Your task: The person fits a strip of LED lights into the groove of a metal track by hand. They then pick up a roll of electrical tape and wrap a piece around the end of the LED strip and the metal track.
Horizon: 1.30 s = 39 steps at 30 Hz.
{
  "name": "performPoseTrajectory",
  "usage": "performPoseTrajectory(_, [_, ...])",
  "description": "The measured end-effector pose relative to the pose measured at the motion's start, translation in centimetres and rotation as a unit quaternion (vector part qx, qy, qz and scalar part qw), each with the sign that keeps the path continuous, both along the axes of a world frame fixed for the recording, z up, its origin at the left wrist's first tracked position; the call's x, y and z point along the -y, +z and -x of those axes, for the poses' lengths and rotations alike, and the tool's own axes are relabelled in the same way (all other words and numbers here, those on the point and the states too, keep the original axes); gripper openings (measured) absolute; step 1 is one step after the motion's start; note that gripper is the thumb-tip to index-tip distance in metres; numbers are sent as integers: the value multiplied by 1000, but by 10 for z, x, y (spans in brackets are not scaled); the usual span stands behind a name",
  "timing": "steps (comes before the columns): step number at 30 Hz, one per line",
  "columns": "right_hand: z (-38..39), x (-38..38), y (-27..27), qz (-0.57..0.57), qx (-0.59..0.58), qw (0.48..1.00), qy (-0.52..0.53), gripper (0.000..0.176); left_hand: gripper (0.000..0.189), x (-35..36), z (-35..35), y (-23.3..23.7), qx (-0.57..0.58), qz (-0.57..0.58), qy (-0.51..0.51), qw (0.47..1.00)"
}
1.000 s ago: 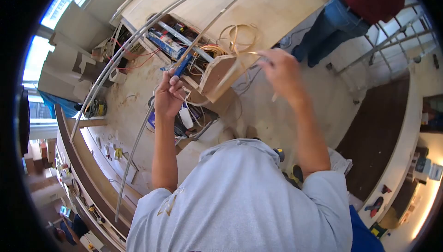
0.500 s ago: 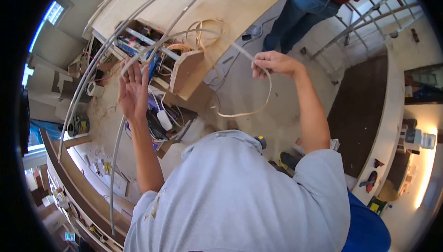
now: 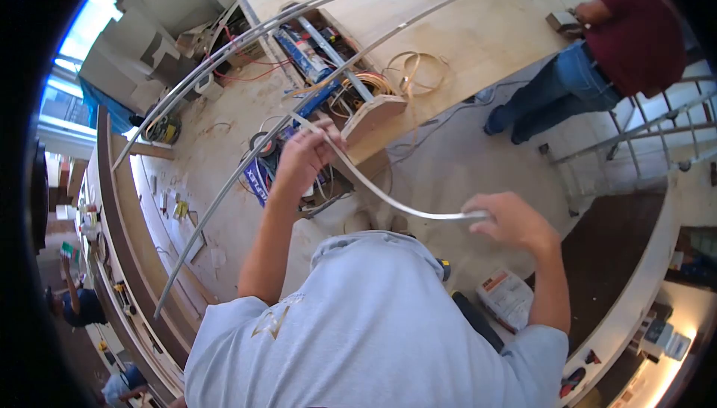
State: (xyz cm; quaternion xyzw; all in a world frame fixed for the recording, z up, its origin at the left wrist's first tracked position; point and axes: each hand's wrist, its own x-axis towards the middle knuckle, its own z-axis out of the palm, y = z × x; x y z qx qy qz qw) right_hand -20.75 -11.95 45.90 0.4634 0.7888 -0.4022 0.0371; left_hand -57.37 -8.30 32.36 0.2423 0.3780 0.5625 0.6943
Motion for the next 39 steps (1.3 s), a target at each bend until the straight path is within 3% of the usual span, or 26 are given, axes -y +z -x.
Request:
performPoseTrajectory(3, [12, 4, 44, -136, 9, 984, 116, 27, 26, 20, -3, -21, -16, 43, 18, 999])
performPoseTrajectory(6, [47, 6, 89, -155, 50, 981, 104, 21, 27, 38, 3, -24, -59, 99, 24, 993])
performPoseTrajectory(9, [81, -2, 119, -169, 70, 945, 271, 12, 33, 46, 13, -16, -255, 86, -46, 962])
performPoseTrajectory(10, [95, -5, 124, -172, 63, 941, 286, 11, 42, 46, 21, -15, -315, 92, -99, 939])
performPoseTrajectory(11, [110, -10, 129, -175, 56, 937, 299, 9, 43, 51, 22, -11, -449, 41, -72, 890])
performPoseTrajectory(13, [136, -32, 134, -184, 8, 928, 324, 9, 46, 63, 21, 16, -682, -68, -11, 728])
performPoseTrajectory(14, [147, -49, 135, -188, -33, 921, 339, 10, 55, 64, 23, 19, -665, -150, 31, 731])
performPoseTrajectory(16, [163, -85, 129, -169, -124, 922, 324, 15, 44, 66, 39, 21, -489, -219, -51, 843])
performPoseTrajectory(17, [171, -100, 139, -150, -110, 929, 320, 21, 43, 70, 44, 21, -390, -248, -94, 882])
performPoseTrajectory(18, [179, -116, 148, -101, -63, 947, 300, 25, 54, 79, 43, 29, -264, -160, -113, 944])
performPoseTrajectory(21, [174, -171, 117, 8, -112, 968, 223, 36, 63, 82, 50, 18, -242, -301, -91, 918])
performPoseTrajectory(22, [170, -183, 106, 38, -124, 971, 203, 36, 62, 84, 44, 21, -233, -318, -39, 918])
performPoseTrajectory(26, [149, -224, 40, 92, -154, 973, 143, 37, 50, 80, 58, 28, -102, -324, -59, 939])
performPoseTrajectory(28, [144, -212, 23, 94, -221, 965, 104, 25, 45, 73, 65, 35, -24, -302, -60, 951])
performPoseTrajectory(30, [134, -210, 0, 142, -299, 938, 98, 30, 41, 59, 69, 36, 28, -316, -20, 948])
performPoseTrajectory(33, [115, -195, -21, 97, -276, 955, 40, 26, 43, 40, 89, 34, 226, -260, 45, 938])
performPoseTrajectory(36, [84, -188, -54, 15, -294, 955, 24, 22, 45, 25, 106, 37, 254, -285, 20, 924])
performPoseTrajectory(39, [60, -181, -74, 17, -346, 937, -54, 24, 45, 20, 104, 37, 219, -279, -27, 934])
